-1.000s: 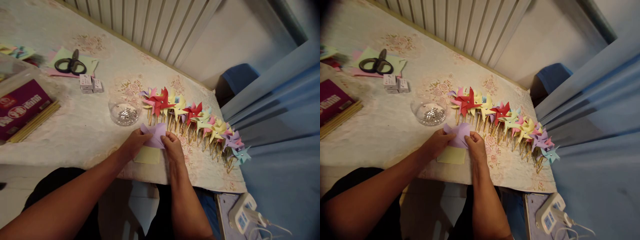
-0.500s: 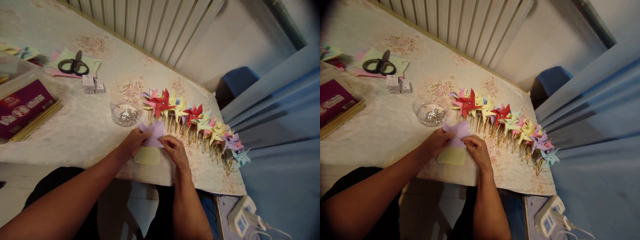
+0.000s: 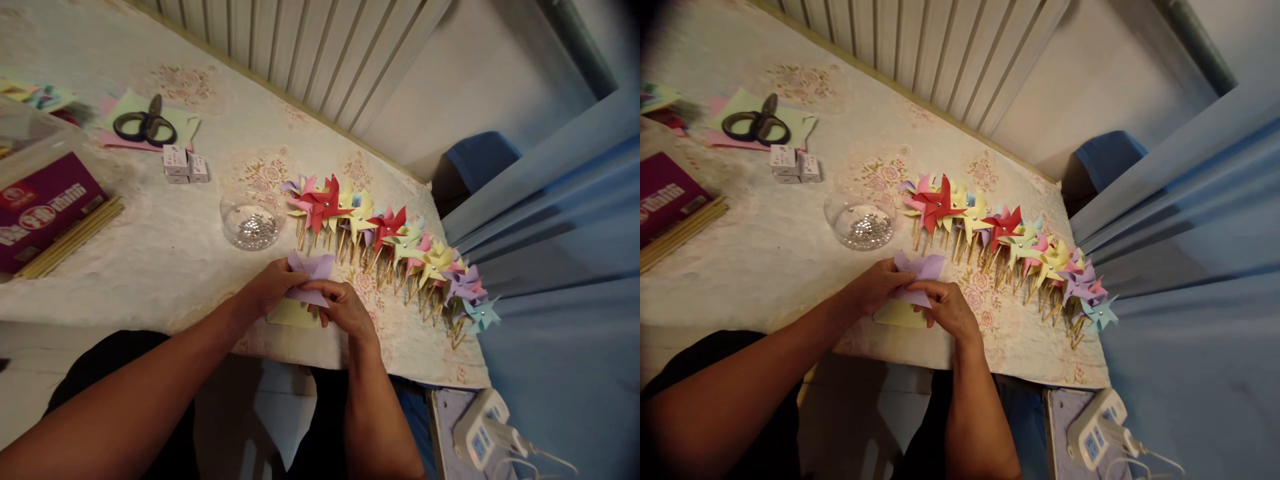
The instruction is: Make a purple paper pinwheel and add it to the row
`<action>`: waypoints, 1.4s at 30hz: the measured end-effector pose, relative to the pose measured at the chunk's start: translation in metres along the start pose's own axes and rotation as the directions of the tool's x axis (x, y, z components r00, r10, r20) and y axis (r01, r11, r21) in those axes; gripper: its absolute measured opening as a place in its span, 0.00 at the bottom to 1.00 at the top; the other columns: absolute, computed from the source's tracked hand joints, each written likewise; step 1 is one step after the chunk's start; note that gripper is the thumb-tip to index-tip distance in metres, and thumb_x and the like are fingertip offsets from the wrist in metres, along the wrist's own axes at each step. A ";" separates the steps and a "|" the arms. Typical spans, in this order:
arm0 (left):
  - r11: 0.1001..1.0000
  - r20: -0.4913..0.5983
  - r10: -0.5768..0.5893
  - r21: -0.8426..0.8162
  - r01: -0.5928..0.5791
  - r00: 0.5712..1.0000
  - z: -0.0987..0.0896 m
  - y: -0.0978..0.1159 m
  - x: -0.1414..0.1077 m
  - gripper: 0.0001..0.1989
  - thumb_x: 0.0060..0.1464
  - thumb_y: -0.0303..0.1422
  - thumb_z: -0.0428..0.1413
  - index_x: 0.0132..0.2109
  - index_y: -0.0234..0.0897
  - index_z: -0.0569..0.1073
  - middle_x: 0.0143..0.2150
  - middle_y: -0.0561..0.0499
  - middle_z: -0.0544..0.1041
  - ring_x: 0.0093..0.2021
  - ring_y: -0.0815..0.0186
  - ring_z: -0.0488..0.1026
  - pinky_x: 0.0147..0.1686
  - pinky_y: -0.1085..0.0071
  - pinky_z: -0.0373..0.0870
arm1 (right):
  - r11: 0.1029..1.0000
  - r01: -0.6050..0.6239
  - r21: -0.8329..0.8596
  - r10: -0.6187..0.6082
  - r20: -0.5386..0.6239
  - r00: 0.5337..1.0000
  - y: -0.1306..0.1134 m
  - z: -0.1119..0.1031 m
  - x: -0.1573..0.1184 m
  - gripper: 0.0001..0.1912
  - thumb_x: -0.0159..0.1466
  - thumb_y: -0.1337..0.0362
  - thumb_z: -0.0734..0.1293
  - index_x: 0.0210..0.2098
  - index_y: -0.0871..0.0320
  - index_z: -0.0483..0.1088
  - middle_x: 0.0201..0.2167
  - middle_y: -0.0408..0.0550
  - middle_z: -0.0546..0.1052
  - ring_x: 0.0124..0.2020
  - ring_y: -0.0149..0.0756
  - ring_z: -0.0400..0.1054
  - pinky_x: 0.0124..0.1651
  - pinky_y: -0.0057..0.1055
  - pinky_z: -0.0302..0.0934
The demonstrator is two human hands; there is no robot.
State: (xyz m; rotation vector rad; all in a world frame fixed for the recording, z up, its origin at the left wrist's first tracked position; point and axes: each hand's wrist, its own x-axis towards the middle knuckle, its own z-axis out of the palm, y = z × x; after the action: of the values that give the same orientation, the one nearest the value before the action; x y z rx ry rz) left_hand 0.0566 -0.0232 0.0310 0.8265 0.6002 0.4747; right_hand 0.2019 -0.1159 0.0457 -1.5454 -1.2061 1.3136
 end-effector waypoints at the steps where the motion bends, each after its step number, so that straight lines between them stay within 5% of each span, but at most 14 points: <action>1: 1.000 0.012 0.008 0.000 -0.008 1.000 0.000 0.000 0.000 0.07 0.39 0.33 0.62 0.28 0.33 0.75 0.23 0.49 0.77 0.22 0.65 0.72 0.25 0.71 0.65 | 1.000 -0.007 0.002 0.007 0.001 1.000 0.000 0.000 0.000 0.14 0.58 0.64 0.66 0.42 0.54 0.78 0.22 0.38 0.75 0.13 0.22 0.61 0.17 0.22 0.53; 15: 0.990 -0.079 0.112 -0.080 -0.119 0.991 -0.002 -0.007 0.006 0.08 0.38 0.31 0.62 0.30 0.34 0.76 0.26 0.53 0.77 0.26 0.68 0.70 0.30 0.72 0.65 | 0.988 0.046 0.145 -0.021 -0.174 0.984 0.003 0.011 0.007 0.08 0.57 0.62 0.68 0.35 0.57 0.74 0.18 0.37 0.74 0.12 0.24 0.64 0.16 0.21 0.50; 24: 0.986 -0.098 0.158 -0.042 -0.162 0.983 -0.005 -0.010 0.009 0.07 0.40 0.33 0.62 0.28 0.34 0.74 0.23 0.55 0.74 0.25 0.70 0.67 0.29 0.73 0.62 | 0.968 0.073 0.241 -0.022 -0.208 0.978 0.005 0.019 0.012 0.12 0.61 0.54 0.65 0.31 0.58 0.70 0.18 0.39 0.74 0.13 0.26 0.65 0.16 0.22 0.50; 42: 0.986 -0.159 0.157 -0.030 -0.164 0.975 -0.001 -0.016 0.011 0.08 0.41 0.32 0.61 0.29 0.34 0.73 0.25 0.55 0.73 0.24 0.72 0.65 0.27 0.74 0.61 | 0.984 0.048 0.174 0.058 -0.560 0.827 -0.003 0.043 0.017 0.10 0.57 0.59 0.68 0.27 0.56 0.65 0.14 0.35 0.69 0.11 0.23 0.58 0.16 0.21 0.50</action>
State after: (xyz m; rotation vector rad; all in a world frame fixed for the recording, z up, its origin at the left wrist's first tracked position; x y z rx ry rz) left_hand 0.0666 -0.0256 0.0146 0.8051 0.6677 0.7027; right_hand 0.1595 -0.0992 0.0366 -1.6401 -0.6833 0.8385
